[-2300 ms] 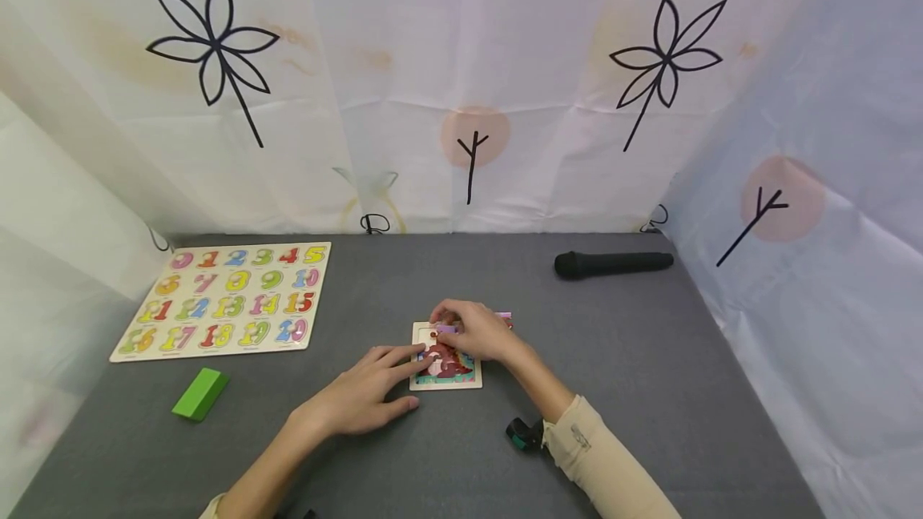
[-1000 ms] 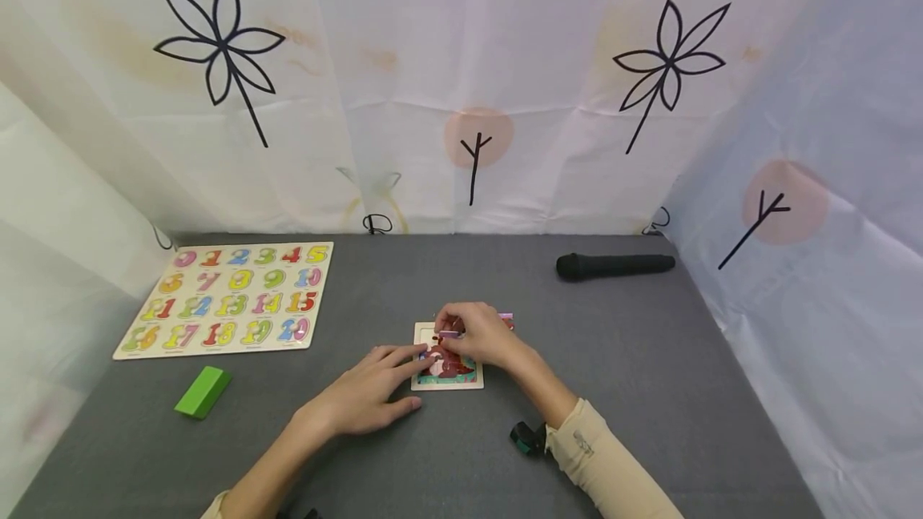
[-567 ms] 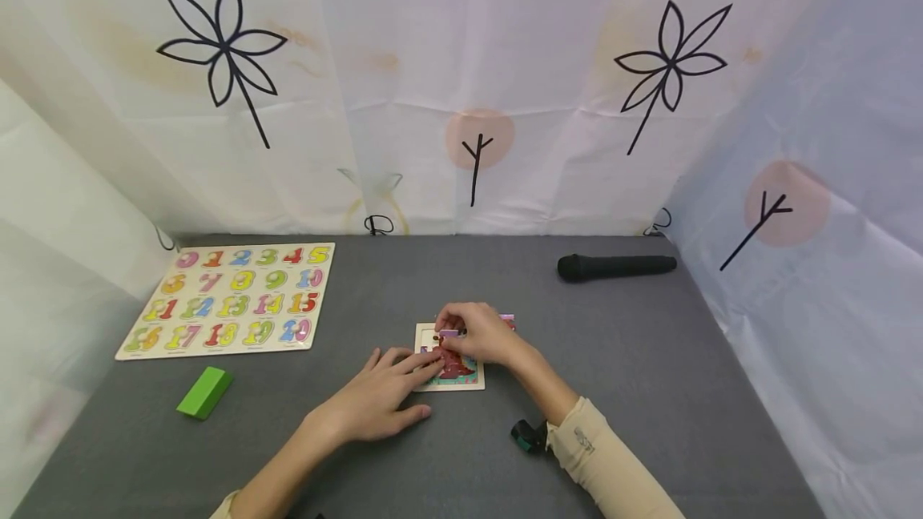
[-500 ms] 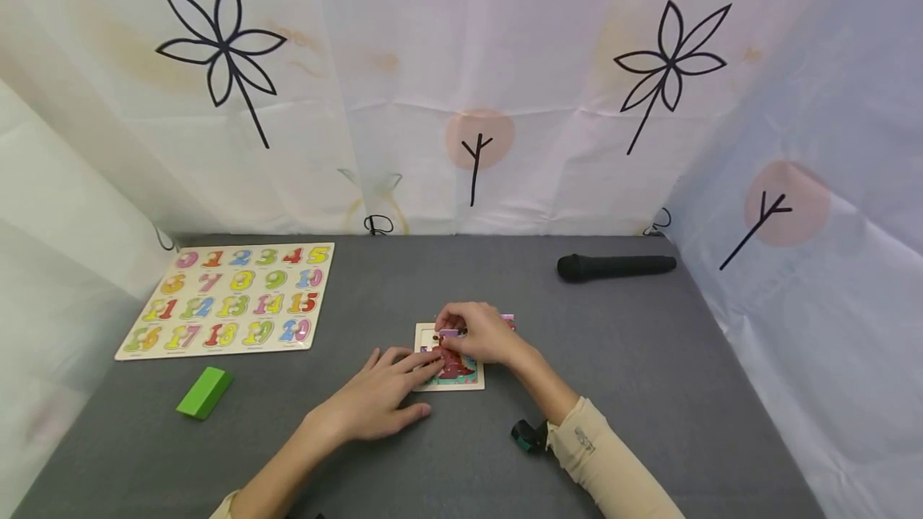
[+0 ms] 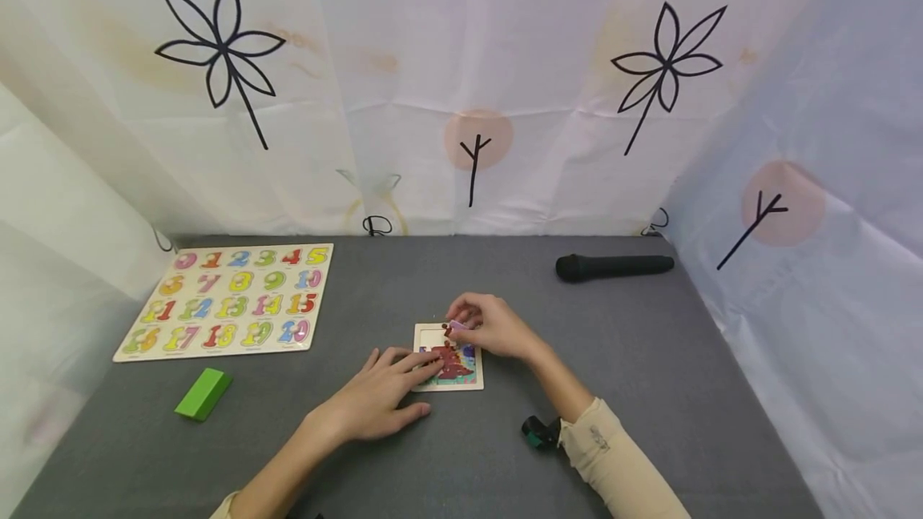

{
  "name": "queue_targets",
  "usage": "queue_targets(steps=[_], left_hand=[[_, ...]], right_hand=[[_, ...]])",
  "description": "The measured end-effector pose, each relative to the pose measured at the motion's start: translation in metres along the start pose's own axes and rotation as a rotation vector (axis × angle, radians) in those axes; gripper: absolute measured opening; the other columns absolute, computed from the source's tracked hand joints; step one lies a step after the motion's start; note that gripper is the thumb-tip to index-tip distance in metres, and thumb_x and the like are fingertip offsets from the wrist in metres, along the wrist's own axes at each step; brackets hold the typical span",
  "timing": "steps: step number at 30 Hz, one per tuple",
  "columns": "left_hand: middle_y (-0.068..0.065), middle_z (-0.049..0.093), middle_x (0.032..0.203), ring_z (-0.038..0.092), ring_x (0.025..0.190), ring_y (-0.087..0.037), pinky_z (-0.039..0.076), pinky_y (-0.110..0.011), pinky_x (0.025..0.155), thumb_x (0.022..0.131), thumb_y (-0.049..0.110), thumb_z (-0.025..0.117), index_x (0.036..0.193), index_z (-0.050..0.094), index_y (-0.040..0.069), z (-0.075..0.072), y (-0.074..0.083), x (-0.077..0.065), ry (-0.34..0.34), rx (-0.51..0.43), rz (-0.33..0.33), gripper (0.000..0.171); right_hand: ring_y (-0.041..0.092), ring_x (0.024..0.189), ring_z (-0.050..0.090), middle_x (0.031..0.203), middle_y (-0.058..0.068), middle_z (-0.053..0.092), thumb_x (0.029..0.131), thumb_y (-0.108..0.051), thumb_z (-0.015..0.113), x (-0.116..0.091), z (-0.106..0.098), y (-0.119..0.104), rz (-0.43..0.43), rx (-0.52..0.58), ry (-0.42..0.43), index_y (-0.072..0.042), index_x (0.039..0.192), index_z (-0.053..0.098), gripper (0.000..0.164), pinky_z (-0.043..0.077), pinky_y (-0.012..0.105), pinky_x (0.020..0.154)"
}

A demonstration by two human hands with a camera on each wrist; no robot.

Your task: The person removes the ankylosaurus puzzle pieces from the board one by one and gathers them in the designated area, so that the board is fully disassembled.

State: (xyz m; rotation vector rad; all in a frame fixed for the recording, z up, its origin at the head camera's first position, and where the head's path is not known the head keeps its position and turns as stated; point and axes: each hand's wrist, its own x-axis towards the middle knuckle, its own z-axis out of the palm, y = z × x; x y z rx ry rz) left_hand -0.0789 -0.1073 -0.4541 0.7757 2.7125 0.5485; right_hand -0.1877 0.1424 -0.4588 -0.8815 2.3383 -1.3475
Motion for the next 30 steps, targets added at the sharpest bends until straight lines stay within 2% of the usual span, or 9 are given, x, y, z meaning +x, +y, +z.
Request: queue_targets(steps=[5,9,16,23,30], left_hand=[[0.004,0.047,0.171,0.046,0.150,-0.031,0.026,-0.085,0.122,0.105,0.040,0.071,0.164,0.051,0.024,0.002,-0.002,0.001,-0.004,-0.004,-0.008,0.064],[0.005,0.047,0.171,0.045,0.150,-0.031,0.025,-0.085,0.122,0.105,0.039,0.071,0.164,0.051,0.024,0.002,-0.001,0.000,0.003,-0.011,-0.004,0.064],[0.003,0.046,0.172,0.045,0.150,-0.032,0.023,-0.085,0.123,0.104,0.036,0.072,0.164,0.051,0.022,-0.001,0.001,-0.003,0.007,-0.030,-0.001,0.065],[0.004,0.046,0.172,0.044,0.151,-0.032,0.022,-0.084,0.124,0.104,0.038,0.071,0.164,0.051,0.024,0.000,0.000,-0.002,0.000,-0.031,-0.008,0.065],[0.004,0.045,0.172,0.043,0.152,-0.031,0.022,-0.084,0.124,0.105,0.039,0.071,0.165,0.050,0.024,0.001,-0.001,0.000,-0.007,-0.031,-0.014,0.065]], right_hand=[[0.025,0.073,0.069,0.105,0.023,0.077,0.100,-0.006,0.077,-0.009,-0.013,0.007,0.010,0.094,0.017,0.002,0.121,0.069,0.024,0.058,0.030,0.063],[0.034,0.076,0.071,0.108,0.024,0.079,0.103,-0.006,0.073,-0.018,-0.025,0.014,0.011,0.102,0.038,0.003,0.124,0.070,0.023,0.057,0.034,0.061],[0.026,0.079,0.072,0.109,0.022,0.079,0.105,-0.011,0.071,-0.032,-0.047,0.027,0.073,0.065,0.072,0.000,0.125,0.072,0.023,0.059,0.033,0.064],[0.017,0.077,0.071,0.106,0.026,0.078,0.103,-0.007,0.072,-0.040,-0.065,0.044,0.106,0.048,0.104,0.005,0.125,0.073,0.025,0.060,0.030,0.064],[0.012,0.076,0.068,0.104,0.024,0.078,0.104,-0.007,0.072,-0.046,-0.077,0.050,0.122,-0.012,0.090,0.004,0.123,0.074,0.022,0.056,0.027,0.063]])
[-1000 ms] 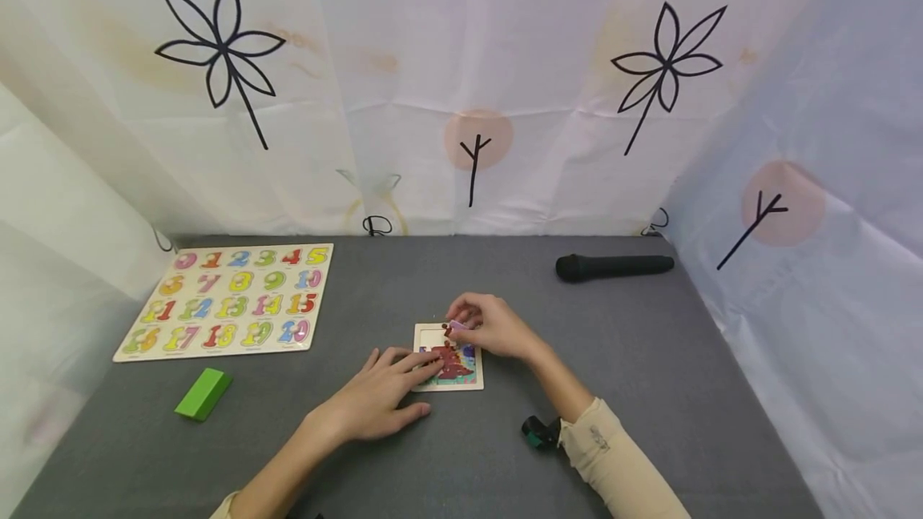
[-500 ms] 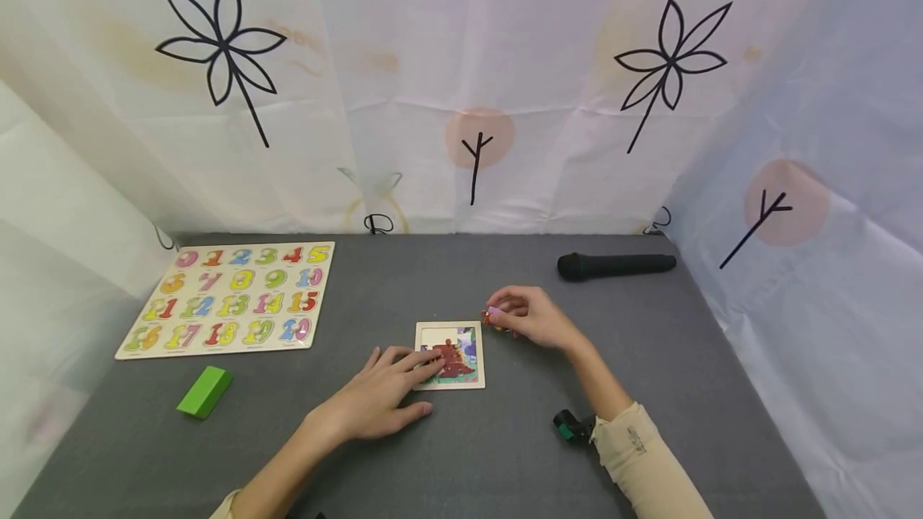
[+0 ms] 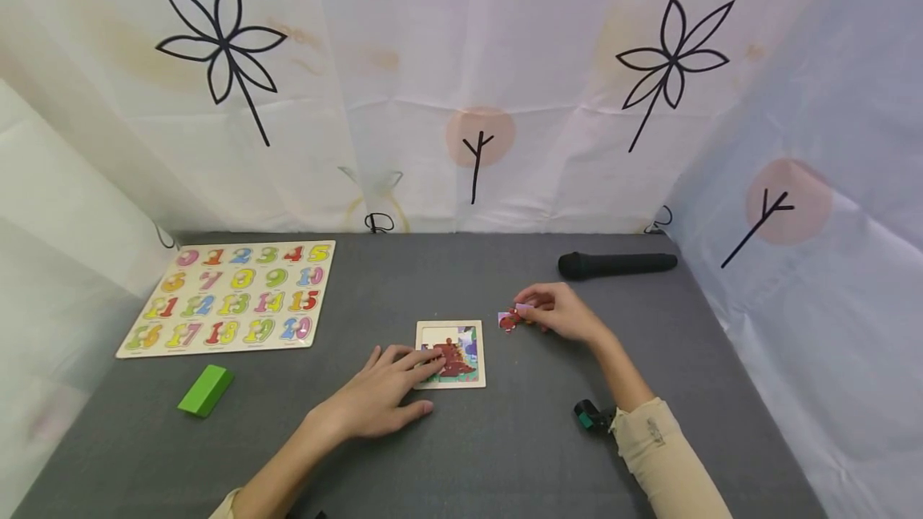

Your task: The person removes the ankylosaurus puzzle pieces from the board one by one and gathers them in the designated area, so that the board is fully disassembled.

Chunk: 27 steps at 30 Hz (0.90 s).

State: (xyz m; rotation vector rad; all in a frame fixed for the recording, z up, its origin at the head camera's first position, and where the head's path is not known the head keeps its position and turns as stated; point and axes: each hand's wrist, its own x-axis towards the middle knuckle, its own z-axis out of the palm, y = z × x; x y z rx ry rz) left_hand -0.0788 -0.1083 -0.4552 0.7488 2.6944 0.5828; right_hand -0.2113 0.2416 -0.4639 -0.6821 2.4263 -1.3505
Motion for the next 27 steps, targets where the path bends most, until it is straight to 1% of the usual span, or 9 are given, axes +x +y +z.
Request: queue_targets(steps=[2,5,9,12,17,21,27], left_hand=[[0.004,0.046,0.172,0.044,0.152,-0.031,0.022,-0.084,0.124,0.104,0.038,0.072,0.164,0.050,0.023,-0.0005,0.0005,-0.0006,0.004,-0.002,0.005,0.065],[0.003,0.046,0.172,0.044,0.151,-0.031,0.022,-0.085,0.123,0.104,0.037,0.072,0.164,0.051,0.023,-0.0019,0.0016,-0.0017,0.010,-0.004,0.010,0.066],[0.003,0.046,0.172,0.044,0.151,-0.031,0.022,-0.085,0.123,0.104,0.036,0.073,0.164,0.051,0.022,-0.0027,0.0025,-0.0024,0.012,-0.006,0.011,0.066],[0.003,0.046,0.172,0.044,0.152,-0.031,0.022,-0.085,0.123,0.104,0.037,0.073,0.164,0.050,0.022,-0.0026,0.0026,-0.0025,0.012,-0.004,0.011,0.066],[0.004,0.046,0.172,0.043,0.152,-0.031,0.022,-0.084,0.124,0.104,0.038,0.073,0.164,0.050,0.023,-0.0014,0.0014,-0.0018,0.007,-0.001,0.008,0.066],[0.004,0.046,0.172,0.043,0.152,-0.031,0.022,-0.085,0.123,0.104,0.038,0.072,0.164,0.050,0.024,-0.0014,0.0014,-0.0015,0.005,-0.001,0.006,0.066],[0.003,0.047,0.171,0.044,0.152,-0.031,0.023,-0.084,0.123,0.104,0.037,0.073,0.164,0.050,0.023,-0.0026,0.0024,-0.0026,0.008,-0.006,0.006,0.066]], right_hand=[[0.010,0.074,0.064,0.100,0.021,0.077,0.103,-0.007,0.072,-0.0011,-0.0024,0.0002,-0.001,-0.025,-0.005,0.003,0.120,0.075,0.020,0.054,0.026,0.062],[0.007,0.076,0.060,0.096,0.016,0.076,0.103,-0.007,0.073,-0.0019,-0.0046,0.0007,-0.017,-0.083,-0.018,0.001,0.117,0.077,0.017,0.051,0.023,0.065],[0.004,0.080,0.060,0.093,0.010,0.076,0.102,-0.008,0.074,-0.0024,-0.0056,0.0032,-0.037,-0.151,-0.034,-0.002,0.115,0.078,0.015,0.050,0.022,0.073],[0.003,0.081,0.060,0.093,0.007,0.076,0.103,-0.008,0.074,-0.0037,-0.0060,0.0038,-0.038,-0.176,-0.035,-0.003,0.115,0.079,0.014,0.050,0.023,0.074],[0.002,0.078,0.059,0.090,0.003,0.074,0.101,-0.008,0.076,-0.0055,-0.0060,0.0039,-0.031,-0.236,-0.010,-0.005,0.113,0.080,0.013,0.049,0.023,0.071],[0.002,0.079,0.059,0.091,0.002,0.073,0.099,-0.010,0.078,-0.0062,-0.0040,0.0053,-0.039,-0.280,0.021,-0.006,0.111,0.081,0.013,0.048,0.023,0.070],[0.003,0.079,0.060,0.092,0.003,0.073,0.097,-0.008,0.081,-0.0068,-0.0006,0.0057,-0.066,-0.292,0.057,-0.005,0.110,0.081,0.014,0.049,0.023,0.070]])
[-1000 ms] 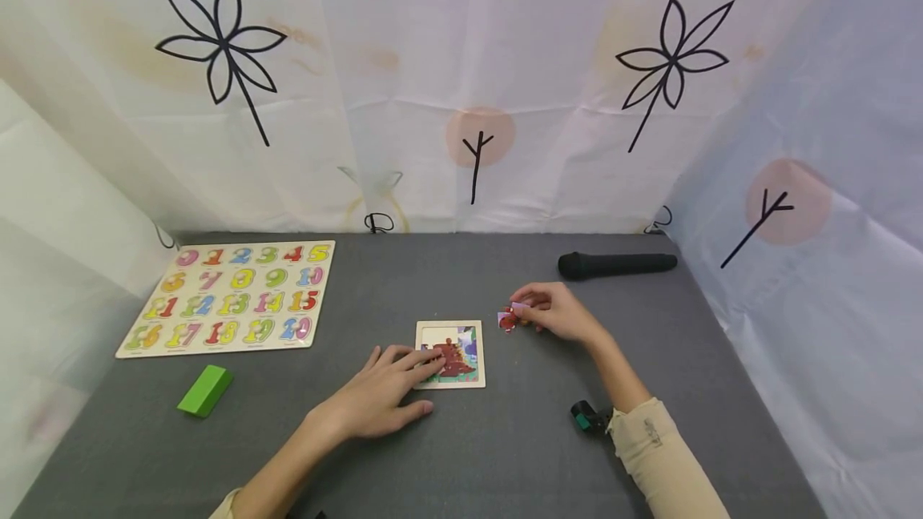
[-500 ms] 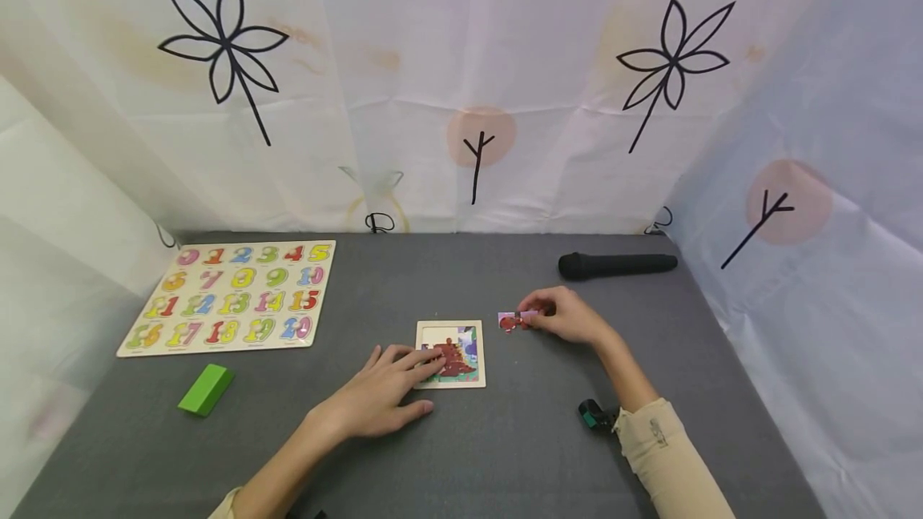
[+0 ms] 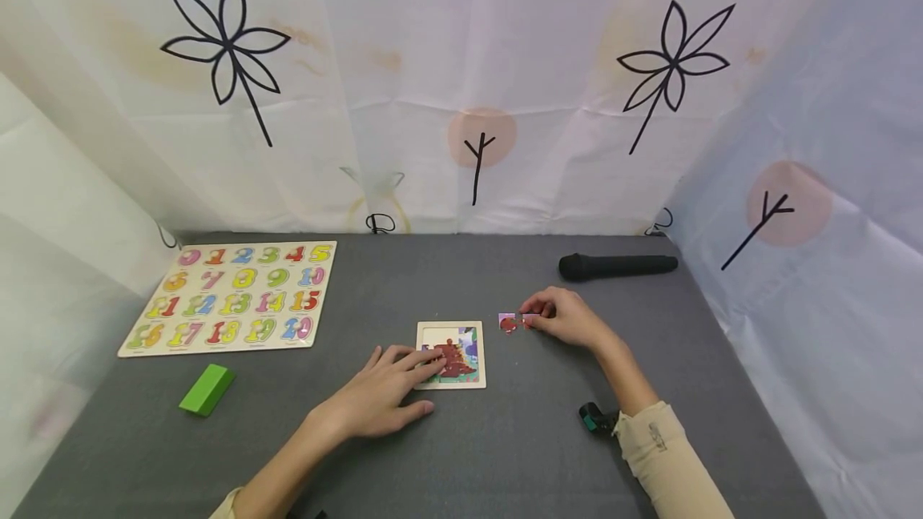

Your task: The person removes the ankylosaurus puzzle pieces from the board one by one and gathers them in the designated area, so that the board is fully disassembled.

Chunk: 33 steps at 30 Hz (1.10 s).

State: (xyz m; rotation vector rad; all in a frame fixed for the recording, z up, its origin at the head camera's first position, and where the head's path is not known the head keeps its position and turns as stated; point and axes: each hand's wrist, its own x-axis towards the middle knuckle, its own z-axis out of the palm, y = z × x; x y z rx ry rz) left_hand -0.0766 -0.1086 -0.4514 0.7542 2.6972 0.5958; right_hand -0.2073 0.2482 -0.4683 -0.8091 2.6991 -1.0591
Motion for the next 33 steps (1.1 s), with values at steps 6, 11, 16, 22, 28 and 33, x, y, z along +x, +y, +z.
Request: queue_targets(steps=[6,11,16,22,28,33], left_hand=[[0.002,0.049,0.169,0.046,0.150,-0.031,0.026,-0.084,0.123,0.103,0.036,0.074,0.163,0.052,0.022,0.000,0.001,-0.001,0.023,0.011,0.008,0.065],[0.003,0.049,0.170,0.047,0.149,-0.031,0.026,-0.084,0.122,0.103,0.037,0.074,0.162,0.053,0.023,0.003,0.000,0.001,0.040,0.029,0.001,0.064],[0.004,0.048,0.170,0.047,0.149,-0.031,0.027,-0.083,0.122,0.103,0.040,0.073,0.161,0.053,0.024,0.004,0.001,0.002,0.037,0.047,-0.012,0.064],[0.003,0.053,0.166,0.050,0.146,-0.031,0.029,-0.084,0.120,0.103,0.038,0.073,0.158,0.058,0.023,0.003,0.002,0.003,0.057,0.044,-0.001,0.059],[-0.001,0.059,0.158,0.051,0.143,-0.031,0.033,-0.072,0.124,0.103,0.036,0.074,0.151,0.063,0.020,0.001,0.005,0.005,0.093,0.058,0.029,0.052],[-0.001,0.062,0.153,0.052,0.141,-0.029,0.039,-0.065,0.122,0.103,0.038,0.073,0.148,0.066,0.019,0.002,0.006,0.008,0.106,0.069,0.037,0.049]], right_hand=[[0.003,0.078,0.061,0.090,0.003,0.074,0.096,-0.009,0.081,0.000,0.001,0.000,-0.004,0.031,0.020,-0.006,0.109,0.081,0.012,0.050,0.023,0.070],[0.004,0.077,0.062,0.089,0.005,0.076,0.098,-0.010,0.080,-0.001,-0.001,-0.005,0.002,0.081,0.018,-0.005,0.109,0.081,0.012,0.050,0.023,0.070],[0.005,0.079,0.063,0.090,0.005,0.076,0.098,-0.009,0.080,0.000,0.002,-0.014,-0.014,0.116,0.010,-0.004,0.109,0.080,0.012,0.051,0.023,0.070],[0.015,0.083,0.070,0.095,0.011,0.080,0.100,-0.009,0.078,0.005,0.012,-0.029,-0.016,0.188,-0.030,-0.003,0.110,0.079,0.012,0.057,0.026,0.074],[0.009,0.077,0.065,0.097,0.014,0.077,0.102,-0.009,0.076,0.009,0.025,-0.043,-0.042,0.243,-0.055,0.002,0.114,0.077,0.017,0.056,0.025,0.067],[0.006,0.074,0.062,0.098,0.016,0.076,0.102,-0.008,0.075,0.014,0.037,-0.050,-0.038,0.282,-0.086,0.002,0.116,0.076,0.017,0.055,0.023,0.065]])
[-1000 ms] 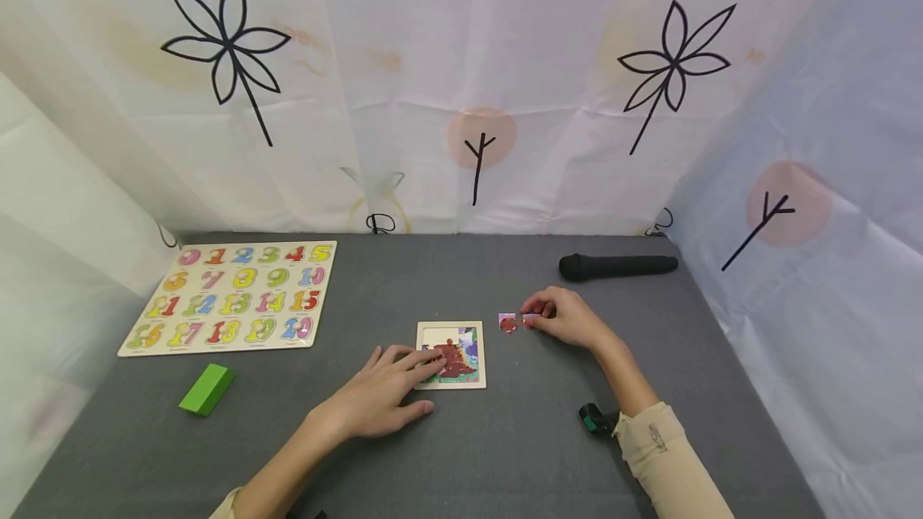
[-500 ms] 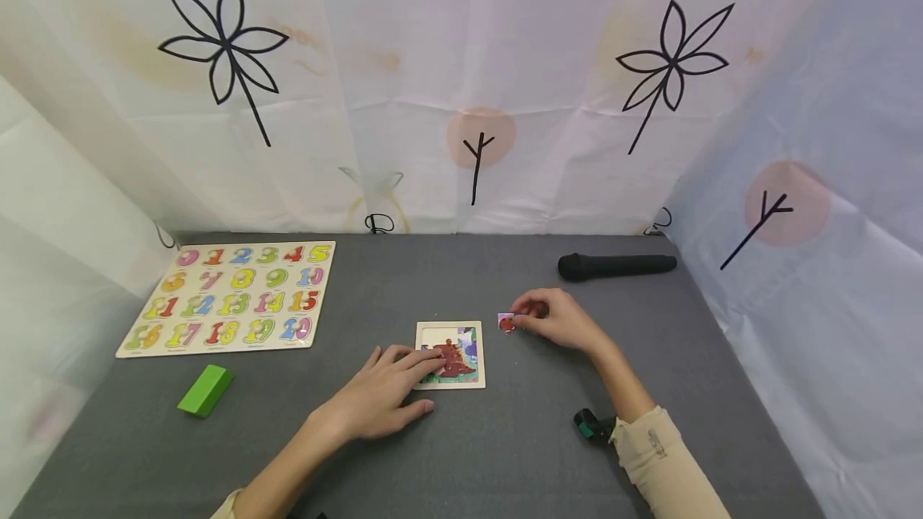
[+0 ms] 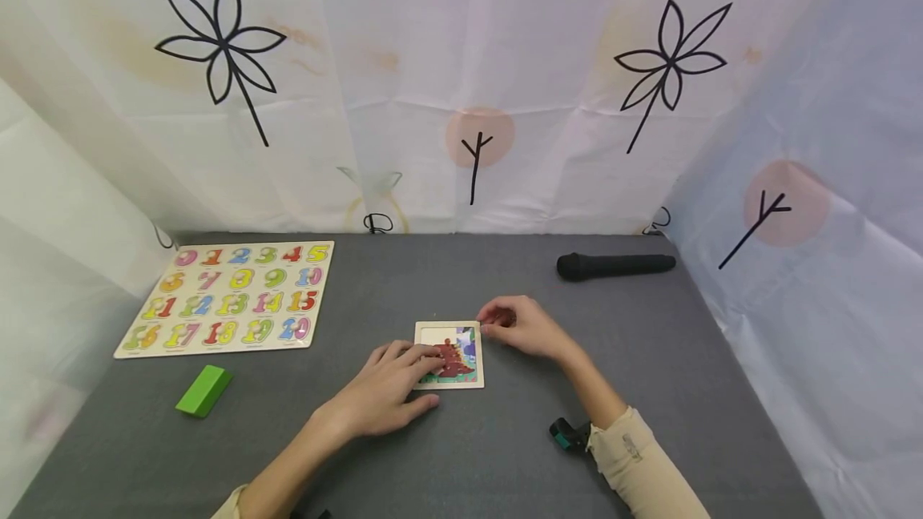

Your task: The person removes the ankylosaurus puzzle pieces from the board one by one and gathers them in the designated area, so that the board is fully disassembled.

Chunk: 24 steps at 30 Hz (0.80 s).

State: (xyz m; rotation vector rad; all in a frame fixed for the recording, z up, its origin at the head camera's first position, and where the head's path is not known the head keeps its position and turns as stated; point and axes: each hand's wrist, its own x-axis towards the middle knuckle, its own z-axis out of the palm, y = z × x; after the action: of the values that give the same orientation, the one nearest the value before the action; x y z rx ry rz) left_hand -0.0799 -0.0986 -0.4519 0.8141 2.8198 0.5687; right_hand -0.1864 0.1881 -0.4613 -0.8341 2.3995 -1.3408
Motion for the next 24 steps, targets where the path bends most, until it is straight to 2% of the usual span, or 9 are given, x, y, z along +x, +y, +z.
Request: queue_targets(steps=[4,8,12,16,24], left_hand=[[0.000,0.063,0.149,0.055,0.135,-0.025,0.047,-0.058,0.116,0.104,0.039,0.072,0.144,0.068,0.018,0.002,-0.001,0.004,0.008,-0.010,0.017,0.045],[-0.003,0.064,0.149,0.058,0.134,-0.025,0.052,-0.054,0.111,0.104,0.035,0.073,0.146,0.066,0.014,0.003,-0.003,0.009,0.018,-0.048,0.072,0.048],[-0.002,0.059,0.156,0.053,0.142,-0.026,0.050,-0.056,0.115,0.105,0.035,0.071,0.153,0.061,0.013,0.004,-0.005,0.014,-0.028,-0.115,0.096,0.054],[0.001,0.053,0.162,0.046,0.148,-0.026,0.043,-0.059,0.120,0.107,0.037,0.067,0.159,0.055,0.016,0.004,-0.006,0.018,-0.088,-0.173,0.082,0.058],[0.002,0.052,0.165,0.044,0.148,-0.026,0.042,-0.060,0.119,0.106,0.038,0.068,0.160,0.055,0.016,0.005,-0.007,0.019,-0.098,-0.177,0.077,0.061]], right_hand=[[0.006,0.079,0.064,0.102,0.016,0.077,0.103,-0.009,0.073,0.006,0.009,-0.004,0.002,0.007,-0.029,0.001,0.117,0.076,0.017,0.053,0.023,0.067],[0.007,0.081,0.064,0.101,0.013,0.079,0.103,-0.011,0.075,0.013,0.017,-0.006,-0.020,-0.029,-0.053,-0.002,0.116,0.078,0.017,0.052,0.023,0.071],[0.005,0.077,0.063,0.096,0.008,0.079,0.100,-0.014,0.078,0.019,0.023,-0.007,-0.023,-0.089,-0.066,-0.006,0.114,0.080,0.016,0.052,0.021,0.072],[0.002,0.072,0.057,0.089,0.004,0.077,0.099,-0.014,0.079,0.024,0.026,-0.008,-0.014,-0.145,-0.076,-0.008,0.110,0.082,0.013,0.048,0.020,0.067],[0.001,0.071,0.052,0.087,0.003,0.069,0.098,-0.009,0.077,0.027,0.026,-0.010,-0.034,-0.209,-0.112,-0.009,0.103,0.083,0.008,0.044,0.019,0.068]])
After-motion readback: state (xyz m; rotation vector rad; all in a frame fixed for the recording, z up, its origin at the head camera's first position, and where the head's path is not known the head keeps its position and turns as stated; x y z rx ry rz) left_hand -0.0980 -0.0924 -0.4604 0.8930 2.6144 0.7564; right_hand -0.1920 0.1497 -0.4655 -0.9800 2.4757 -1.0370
